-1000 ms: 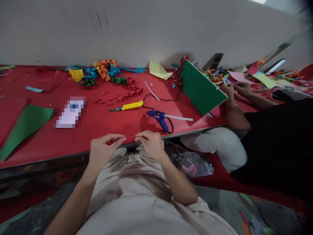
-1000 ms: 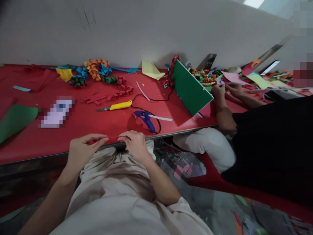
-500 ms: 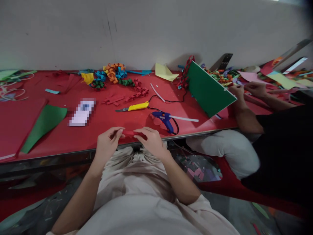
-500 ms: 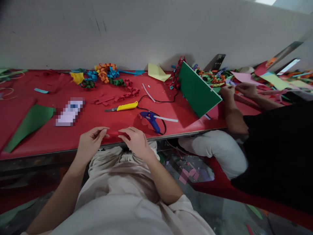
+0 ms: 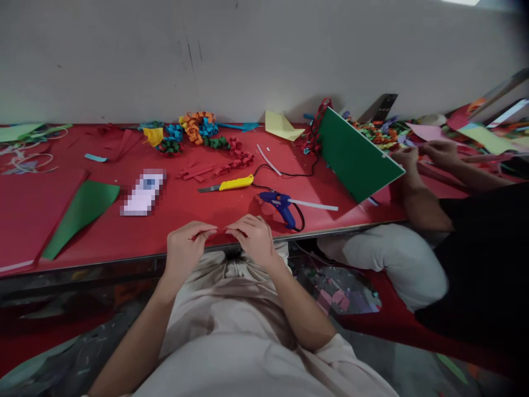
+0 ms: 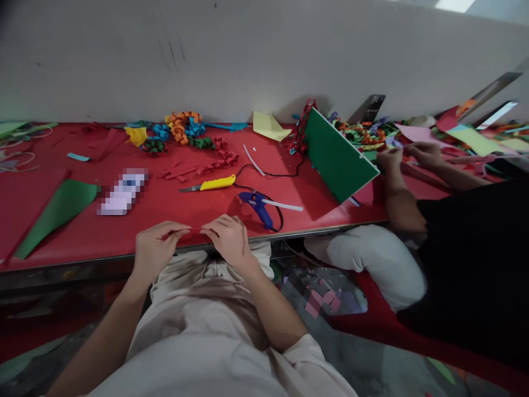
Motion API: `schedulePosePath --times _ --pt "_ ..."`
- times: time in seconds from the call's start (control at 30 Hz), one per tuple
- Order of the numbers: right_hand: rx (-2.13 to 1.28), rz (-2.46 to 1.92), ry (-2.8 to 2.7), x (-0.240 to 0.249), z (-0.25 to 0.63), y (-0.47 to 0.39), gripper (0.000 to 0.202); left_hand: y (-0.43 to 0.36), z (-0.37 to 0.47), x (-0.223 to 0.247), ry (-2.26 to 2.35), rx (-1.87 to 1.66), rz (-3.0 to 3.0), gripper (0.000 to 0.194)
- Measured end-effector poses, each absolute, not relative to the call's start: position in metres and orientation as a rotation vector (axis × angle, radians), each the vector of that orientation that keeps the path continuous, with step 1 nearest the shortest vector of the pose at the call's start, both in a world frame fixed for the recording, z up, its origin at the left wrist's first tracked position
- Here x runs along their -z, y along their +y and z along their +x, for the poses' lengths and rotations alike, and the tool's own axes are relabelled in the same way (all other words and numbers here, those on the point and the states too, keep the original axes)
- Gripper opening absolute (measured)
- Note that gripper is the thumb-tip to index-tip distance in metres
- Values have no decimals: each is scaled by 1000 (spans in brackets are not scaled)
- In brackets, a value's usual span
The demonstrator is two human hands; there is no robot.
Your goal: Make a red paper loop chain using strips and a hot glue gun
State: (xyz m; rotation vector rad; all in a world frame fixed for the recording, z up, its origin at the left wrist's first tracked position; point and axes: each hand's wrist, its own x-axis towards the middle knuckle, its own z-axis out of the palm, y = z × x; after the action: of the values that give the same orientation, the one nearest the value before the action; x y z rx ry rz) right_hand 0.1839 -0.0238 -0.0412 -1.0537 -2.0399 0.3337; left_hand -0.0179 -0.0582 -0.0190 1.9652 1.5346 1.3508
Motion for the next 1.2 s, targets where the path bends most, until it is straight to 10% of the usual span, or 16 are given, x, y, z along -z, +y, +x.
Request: schedulePosePath --times 0.6,1.2 --pt "32 -1334 -2368 41 193 -56 38 -73 -68 28 1424 -515 2917 40" --pt "58 -1284 -2282 61 198 -60 40 -70 -34 21 1755 -793 2468 20"
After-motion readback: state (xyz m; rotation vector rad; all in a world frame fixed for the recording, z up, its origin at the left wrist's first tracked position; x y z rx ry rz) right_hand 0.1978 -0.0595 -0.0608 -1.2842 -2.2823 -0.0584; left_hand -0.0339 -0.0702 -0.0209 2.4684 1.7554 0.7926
